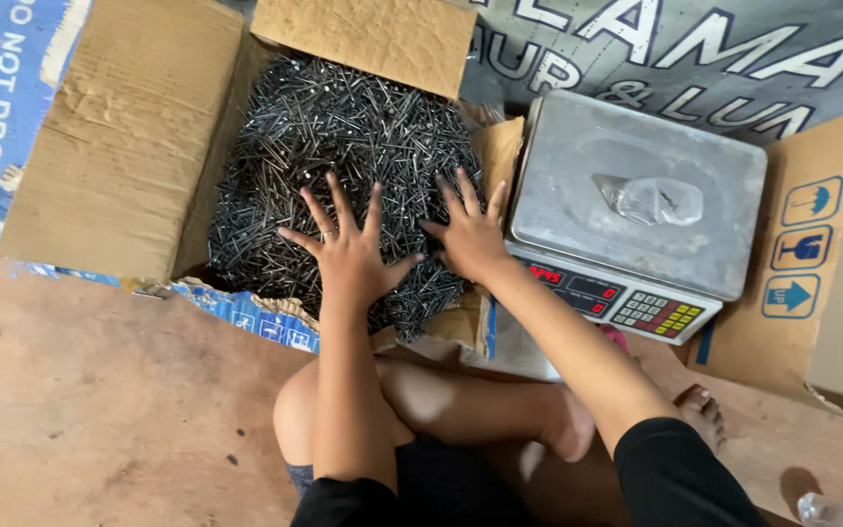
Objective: The person scoops nails from a large cardboard box and places them into a plastic bag on a digital scale. They repeatedly add nails to the bag, checking the weight on the scale's display.
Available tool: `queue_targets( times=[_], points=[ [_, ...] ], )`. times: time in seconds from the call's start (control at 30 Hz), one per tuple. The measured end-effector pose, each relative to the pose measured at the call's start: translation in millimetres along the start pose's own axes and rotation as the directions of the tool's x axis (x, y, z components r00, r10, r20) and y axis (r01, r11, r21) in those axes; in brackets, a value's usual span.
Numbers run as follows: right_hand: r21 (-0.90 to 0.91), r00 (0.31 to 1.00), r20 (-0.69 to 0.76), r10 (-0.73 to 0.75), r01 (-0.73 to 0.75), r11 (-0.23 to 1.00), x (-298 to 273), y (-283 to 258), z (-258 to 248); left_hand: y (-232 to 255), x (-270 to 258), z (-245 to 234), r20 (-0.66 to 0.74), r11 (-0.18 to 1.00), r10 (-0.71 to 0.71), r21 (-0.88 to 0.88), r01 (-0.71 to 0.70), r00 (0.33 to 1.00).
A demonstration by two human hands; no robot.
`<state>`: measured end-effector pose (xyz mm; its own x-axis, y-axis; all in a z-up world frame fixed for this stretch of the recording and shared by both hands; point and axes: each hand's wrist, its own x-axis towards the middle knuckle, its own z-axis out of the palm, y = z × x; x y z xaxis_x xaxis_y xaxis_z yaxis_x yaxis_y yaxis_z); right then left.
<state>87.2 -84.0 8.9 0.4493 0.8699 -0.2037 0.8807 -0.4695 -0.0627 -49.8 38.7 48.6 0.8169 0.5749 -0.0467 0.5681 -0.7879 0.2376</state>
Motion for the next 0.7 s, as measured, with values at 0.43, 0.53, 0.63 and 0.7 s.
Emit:
queue_targets(
  times=[0.43,0.53,0.63,0.7],
  points=[
    [-0.166,0.978,0.103,-0.179,0.195,0.967,11,-6,-6,6,8,-8,0.146,0.997,0.014,-0.081,-0.002,0.989],
    [-0.146,0.967,0.015,-0.254,0.253,0.956,16,5,12,6,9,-6,0.154,0.995,0.016,-0.096,-0.001,0.988],
    [-0.129,0.916,-0.062,-0.397,0.387,0.913,20,14,28,3,9,-2,0.13,0.998,0.013,-0.068,-0.004,0.991],
    [-0.132,0.891,-0.132,-0.434,0.418,0.899,20,15,29,4,8,-1,0.126,0.997,0.014,-0.073,-0.005,0.992]
  ],
)
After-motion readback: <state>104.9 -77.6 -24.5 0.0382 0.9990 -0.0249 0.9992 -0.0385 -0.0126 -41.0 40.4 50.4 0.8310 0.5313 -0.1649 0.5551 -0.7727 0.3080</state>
